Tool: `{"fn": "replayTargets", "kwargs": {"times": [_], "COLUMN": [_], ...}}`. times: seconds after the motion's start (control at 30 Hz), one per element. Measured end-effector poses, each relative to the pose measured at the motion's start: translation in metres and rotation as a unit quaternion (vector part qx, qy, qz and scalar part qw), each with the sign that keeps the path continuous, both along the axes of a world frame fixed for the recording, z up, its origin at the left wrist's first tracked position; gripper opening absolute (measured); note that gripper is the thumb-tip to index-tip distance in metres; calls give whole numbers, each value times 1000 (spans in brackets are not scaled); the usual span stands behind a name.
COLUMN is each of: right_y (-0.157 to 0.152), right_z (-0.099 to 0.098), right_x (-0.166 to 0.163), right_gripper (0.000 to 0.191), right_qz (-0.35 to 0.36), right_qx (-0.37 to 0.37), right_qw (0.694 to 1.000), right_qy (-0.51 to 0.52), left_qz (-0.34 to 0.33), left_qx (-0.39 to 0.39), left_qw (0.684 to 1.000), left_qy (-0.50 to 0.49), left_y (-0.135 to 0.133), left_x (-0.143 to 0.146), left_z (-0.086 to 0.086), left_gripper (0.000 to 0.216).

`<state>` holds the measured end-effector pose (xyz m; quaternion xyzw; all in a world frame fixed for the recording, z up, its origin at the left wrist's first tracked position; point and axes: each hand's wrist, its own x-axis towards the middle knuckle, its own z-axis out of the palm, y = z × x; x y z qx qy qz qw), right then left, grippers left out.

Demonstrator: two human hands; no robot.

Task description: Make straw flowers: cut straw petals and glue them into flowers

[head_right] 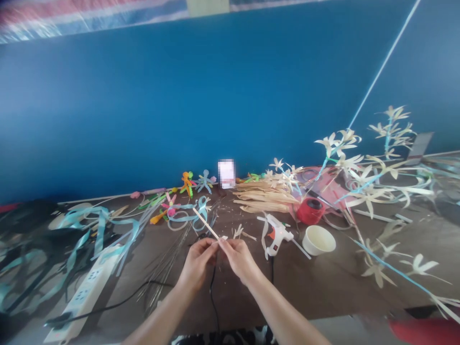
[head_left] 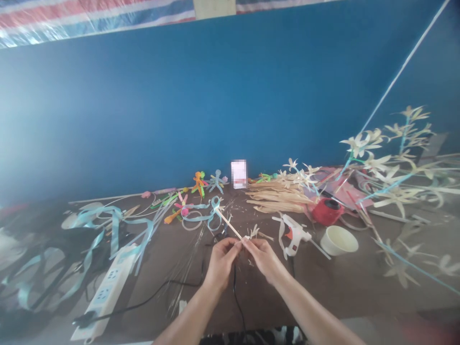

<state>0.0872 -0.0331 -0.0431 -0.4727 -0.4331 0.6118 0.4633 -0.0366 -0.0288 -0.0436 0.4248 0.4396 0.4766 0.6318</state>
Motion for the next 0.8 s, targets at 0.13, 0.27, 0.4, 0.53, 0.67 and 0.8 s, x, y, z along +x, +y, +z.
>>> {"fn": "replayTargets", "kwargs": {"times": [0.13, 0.27, 0.4, 0.53, 0.67, 0.8], "right_y": [-1, -7, -21, -32, -37, -42], "right_z": [-4, -4, -4, 0, 11, 17], "right_x": [2, 4, 8, 13, 19, 24], "right_gripper": [42, 43, 44, 45, 44, 43], "right_qz": [39, 109, 184, 243, 285, 291], "right_qx": [-90, -181, -259, -308, -306, -293], "right_qw": [993, 963, 916, 869, 834, 822], "right_qy": [60, 168, 244, 301, 360, 392], "left_qz": [-14, -56, -106, -132, -143, -144], "left_qx": [8, -18, 16, 29, 24, 35], "left_qw": [1000, 998, 994, 991, 989, 989], "left_qy": [20, 6, 15, 7, -5, 14], "left_y": [1, 1, -5, -14, -19, -22], "left_x": [-4, -12, -20, -23, -21, -19], "left_z": [-1, 5, 18, 29, 37, 43], "left_gripper": [13, 12, 9, 6, 6, 8]}}
